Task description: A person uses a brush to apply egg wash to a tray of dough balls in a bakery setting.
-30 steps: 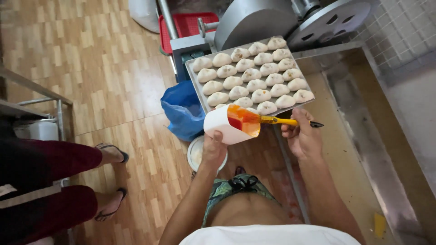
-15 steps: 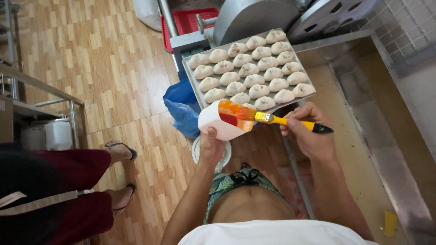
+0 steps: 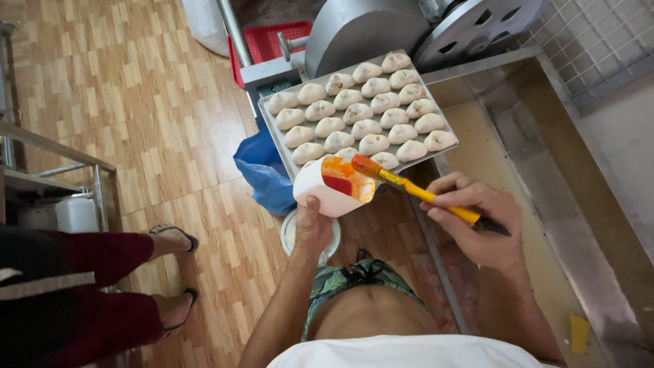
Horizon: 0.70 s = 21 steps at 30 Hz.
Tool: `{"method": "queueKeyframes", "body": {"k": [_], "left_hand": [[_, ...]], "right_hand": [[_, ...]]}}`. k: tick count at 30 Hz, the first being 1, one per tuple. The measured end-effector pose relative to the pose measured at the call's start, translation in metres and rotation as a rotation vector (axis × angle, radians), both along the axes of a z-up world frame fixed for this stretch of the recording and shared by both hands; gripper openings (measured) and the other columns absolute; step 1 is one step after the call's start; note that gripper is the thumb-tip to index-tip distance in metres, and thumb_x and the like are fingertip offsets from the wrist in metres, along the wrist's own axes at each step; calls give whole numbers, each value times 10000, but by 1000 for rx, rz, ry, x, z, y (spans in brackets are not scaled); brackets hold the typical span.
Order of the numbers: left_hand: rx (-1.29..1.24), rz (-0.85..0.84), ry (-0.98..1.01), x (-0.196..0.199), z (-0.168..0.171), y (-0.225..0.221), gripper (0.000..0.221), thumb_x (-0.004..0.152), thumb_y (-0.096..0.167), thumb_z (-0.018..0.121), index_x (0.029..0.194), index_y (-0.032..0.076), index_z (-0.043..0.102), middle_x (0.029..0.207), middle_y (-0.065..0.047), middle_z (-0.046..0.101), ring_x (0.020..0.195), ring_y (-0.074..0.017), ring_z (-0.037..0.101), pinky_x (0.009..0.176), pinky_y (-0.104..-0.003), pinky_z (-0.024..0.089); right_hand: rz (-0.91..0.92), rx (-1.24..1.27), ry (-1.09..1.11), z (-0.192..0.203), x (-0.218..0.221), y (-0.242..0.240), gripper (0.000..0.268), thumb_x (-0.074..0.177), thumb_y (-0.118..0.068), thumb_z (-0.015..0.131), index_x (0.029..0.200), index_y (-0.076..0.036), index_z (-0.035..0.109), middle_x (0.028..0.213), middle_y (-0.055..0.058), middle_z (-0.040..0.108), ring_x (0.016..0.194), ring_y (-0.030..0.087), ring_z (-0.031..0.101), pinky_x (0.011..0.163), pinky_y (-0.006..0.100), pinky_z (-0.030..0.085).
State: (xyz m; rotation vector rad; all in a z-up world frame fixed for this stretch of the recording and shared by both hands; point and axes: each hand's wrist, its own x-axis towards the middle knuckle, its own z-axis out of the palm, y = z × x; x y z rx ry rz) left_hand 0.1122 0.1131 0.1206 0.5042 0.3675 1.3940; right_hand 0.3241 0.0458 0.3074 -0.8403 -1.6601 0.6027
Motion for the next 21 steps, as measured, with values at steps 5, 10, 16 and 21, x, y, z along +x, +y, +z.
{"method": "queueKeyframes", "body": {"k": [5, 10, 16, 21], "left_hand": [[-26, 39, -21, -3, -15, 1, 644, 950, 507, 665, 1442, 143, 463, 1335, -136, 652, 1225, -272, 646, 1071, -534, 528], [11, 93, 49, -23, -50, 7, 689, 942, 536, 665, 1464, 137, 460, 1368, -160, 630, 1240, -289, 634, 1072, -551, 523], [-93, 110, 25, -53, -52, 7, 678, 910, 492, 740, 1427, 125, 501, 1291, -179, 664, 1168, -338, 675, 1004, -607, 553], [-135, 141, 50, -73, -52, 9, 664, 892, 481, 761, 1401, 141, 503, 1259, -173, 681, 1123, -332, 700, 961, -612, 580]], "right_hand": [[-151, -275, 558, -96, -10, 17, 136, 957, 60, 665, 909, 54, 538, 801, 215, 628, 709, 281, 708, 596, 339, 635], [-397, -895, 981, -172, -19, 52, 318, 993, -229, 719, 785, -159, 490, 674, -3, 586, 595, 132, 698, 513, 124, 584], [-367, -1063, 1267, -185, -42, 61, 321, 924, -222, 801, 765, -101, 550, 660, 9, 541, 573, 148, 683, 493, 147, 586], [-187, -910, 1108, -207, -32, 59, 141, 938, -134, 707, 854, -132, 594, 752, 33, 634, 677, 175, 714, 571, 164, 561]]}}
